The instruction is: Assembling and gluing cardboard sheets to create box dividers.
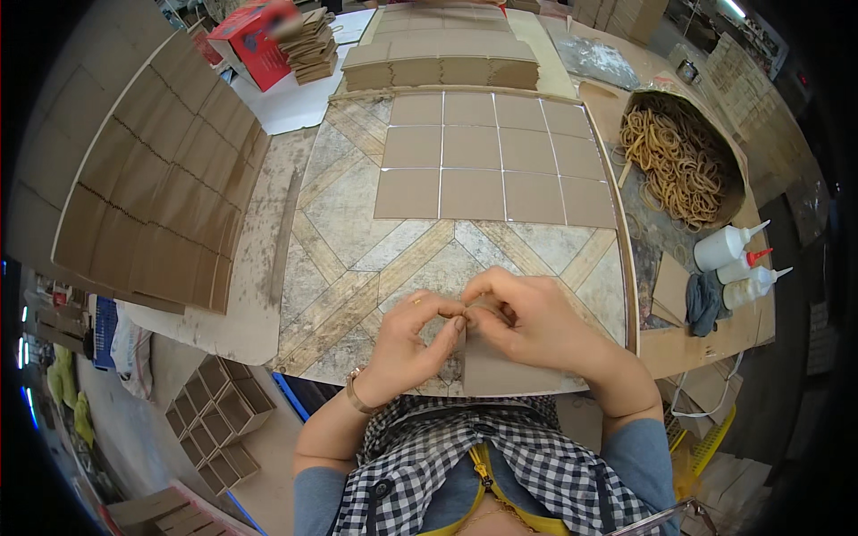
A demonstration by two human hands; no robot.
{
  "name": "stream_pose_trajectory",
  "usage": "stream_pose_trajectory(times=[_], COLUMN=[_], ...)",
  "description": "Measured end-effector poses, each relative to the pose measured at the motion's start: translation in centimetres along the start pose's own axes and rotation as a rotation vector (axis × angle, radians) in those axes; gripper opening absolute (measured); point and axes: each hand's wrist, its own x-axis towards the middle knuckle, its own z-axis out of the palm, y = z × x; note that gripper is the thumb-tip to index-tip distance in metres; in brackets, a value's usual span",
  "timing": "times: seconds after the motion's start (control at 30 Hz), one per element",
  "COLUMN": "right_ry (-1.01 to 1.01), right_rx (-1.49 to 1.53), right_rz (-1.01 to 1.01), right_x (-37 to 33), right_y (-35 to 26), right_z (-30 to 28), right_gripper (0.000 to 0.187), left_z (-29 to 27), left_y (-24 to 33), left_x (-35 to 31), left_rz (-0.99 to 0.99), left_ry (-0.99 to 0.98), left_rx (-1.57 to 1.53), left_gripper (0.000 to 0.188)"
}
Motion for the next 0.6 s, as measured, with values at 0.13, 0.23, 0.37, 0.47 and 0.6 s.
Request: stream_pose_trajectory(times=[0.13,0.23,0.37,0.47,0.6], right_ry=[0.249,0.26,0.374,0.347,0.282], right_rx=[-0.458,-0.344,-0.223,-0.014,0.068], right_rz=[-0.132,-0.026,0.151,0.302,0.308], right_x=[-1.7,-2.5,-4.0,-5.2,-5.3], right_y=[1.9,3.0,4.3,5.0,4.6], right_z=[-0.4,-0.9,-2.9,-4.4,-3.7], right_gripper=[0.018,0.02,0.019,0.016,0.015], left_z=[1.0,0.9,-0.7,-1.0,-0.1], left_y=[-0.7,-0.3,-1.0,-1.2,1.2], left_x=[0.1,0.6,0.2,-0.2,0.7], left_rz=[-0.235,-0.287,-0.46,-0.445,-0.405], left_ry=[0.152,0.073,0.077,0.047,-0.005], left_rx=[-0.311,-0.368,-0.65,-0.959,-1.126], left_gripper=[0.007,0.002,0.005,0.01,0.01])
